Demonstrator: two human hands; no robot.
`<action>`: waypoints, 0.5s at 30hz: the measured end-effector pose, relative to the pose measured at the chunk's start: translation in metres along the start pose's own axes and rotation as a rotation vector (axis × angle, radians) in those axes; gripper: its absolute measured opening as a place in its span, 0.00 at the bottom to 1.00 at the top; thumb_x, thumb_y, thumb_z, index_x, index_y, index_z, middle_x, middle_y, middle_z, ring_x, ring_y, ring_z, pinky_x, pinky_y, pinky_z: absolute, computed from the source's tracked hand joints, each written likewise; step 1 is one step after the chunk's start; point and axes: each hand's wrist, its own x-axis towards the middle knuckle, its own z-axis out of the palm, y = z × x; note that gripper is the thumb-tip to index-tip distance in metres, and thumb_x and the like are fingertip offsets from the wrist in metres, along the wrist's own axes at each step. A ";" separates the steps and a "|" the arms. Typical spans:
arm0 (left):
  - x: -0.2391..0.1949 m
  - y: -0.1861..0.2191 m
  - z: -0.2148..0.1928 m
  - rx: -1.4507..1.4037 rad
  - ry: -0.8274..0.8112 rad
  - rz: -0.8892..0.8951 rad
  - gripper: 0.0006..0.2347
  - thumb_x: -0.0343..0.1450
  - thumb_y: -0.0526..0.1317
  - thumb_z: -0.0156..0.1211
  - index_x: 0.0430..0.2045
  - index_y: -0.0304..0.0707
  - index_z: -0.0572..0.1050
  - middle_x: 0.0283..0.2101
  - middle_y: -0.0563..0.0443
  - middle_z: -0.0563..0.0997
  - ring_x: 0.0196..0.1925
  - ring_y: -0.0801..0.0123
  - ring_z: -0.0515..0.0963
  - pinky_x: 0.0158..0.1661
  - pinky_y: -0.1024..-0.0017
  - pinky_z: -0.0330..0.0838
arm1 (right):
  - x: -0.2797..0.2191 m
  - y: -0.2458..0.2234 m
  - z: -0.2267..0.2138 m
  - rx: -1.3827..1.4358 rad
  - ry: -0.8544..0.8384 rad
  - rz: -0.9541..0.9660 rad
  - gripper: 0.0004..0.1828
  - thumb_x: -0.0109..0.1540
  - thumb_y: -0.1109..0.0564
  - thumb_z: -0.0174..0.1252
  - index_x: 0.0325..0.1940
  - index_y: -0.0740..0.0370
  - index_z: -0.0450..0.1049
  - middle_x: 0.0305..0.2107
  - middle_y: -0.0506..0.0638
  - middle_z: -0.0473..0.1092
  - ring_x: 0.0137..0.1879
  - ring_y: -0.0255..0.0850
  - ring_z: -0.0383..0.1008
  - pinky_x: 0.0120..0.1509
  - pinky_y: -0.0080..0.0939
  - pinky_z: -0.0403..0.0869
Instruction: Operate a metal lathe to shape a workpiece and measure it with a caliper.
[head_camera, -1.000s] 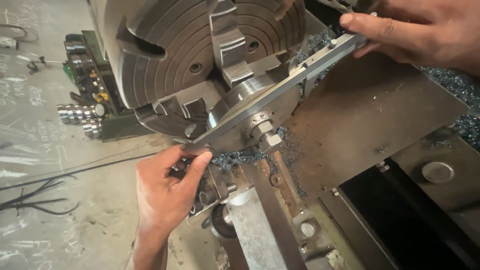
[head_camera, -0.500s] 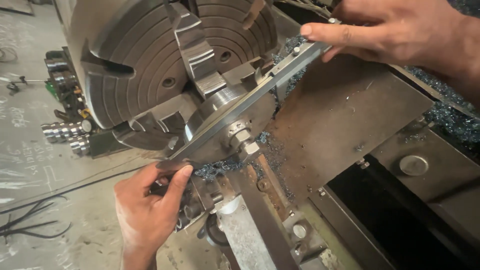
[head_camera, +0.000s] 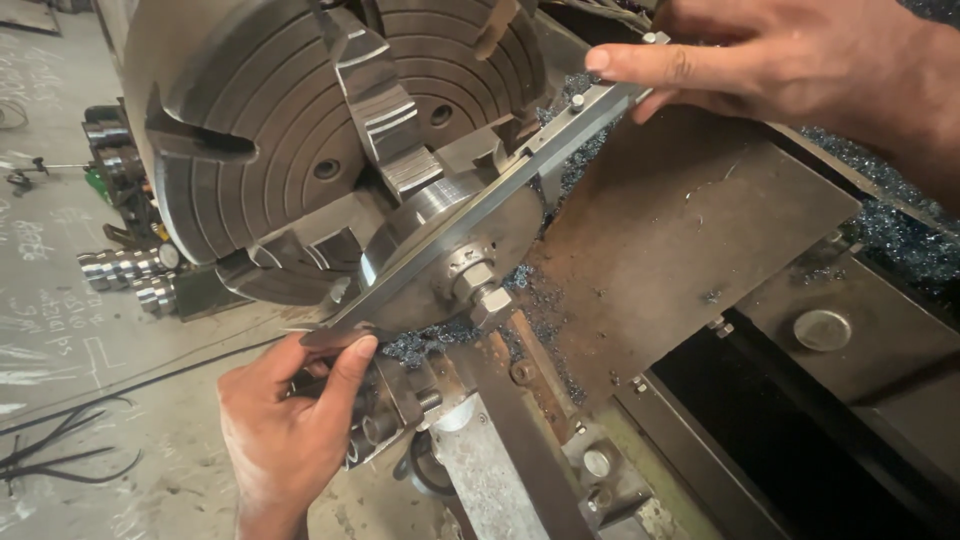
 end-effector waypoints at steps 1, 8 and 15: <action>0.000 0.000 0.000 0.022 0.009 0.012 0.08 0.66 0.37 0.72 0.36 0.35 0.85 0.21 0.54 0.81 0.22 0.79 0.72 0.26 0.78 0.65 | 0.001 0.001 0.000 0.020 0.009 0.000 0.31 0.61 0.52 0.66 0.69 0.49 0.70 0.25 0.46 0.67 0.34 0.39 0.67 0.40 0.41 0.73; 0.000 -0.005 0.001 0.038 0.006 -0.011 0.08 0.66 0.37 0.72 0.35 0.36 0.85 0.20 0.54 0.80 0.22 0.79 0.73 0.27 0.78 0.66 | -0.015 0.000 0.013 0.098 0.011 0.051 0.29 0.68 0.60 0.60 0.74 0.48 0.66 0.34 0.46 0.68 0.40 0.35 0.70 0.52 0.34 0.76; 0.001 -0.003 0.001 0.048 0.010 0.039 0.08 0.67 0.37 0.71 0.36 0.37 0.85 0.22 0.54 0.81 0.23 0.79 0.74 0.28 0.78 0.67 | -0.002 -0.007 -0.001 0.030 -0.060 0.093 0.30 0.60 0.51 0.64 0.68 0.42 0.72 0.26 0.45 0.69 0.32 0.38 0.70 0.38 0.40 0.74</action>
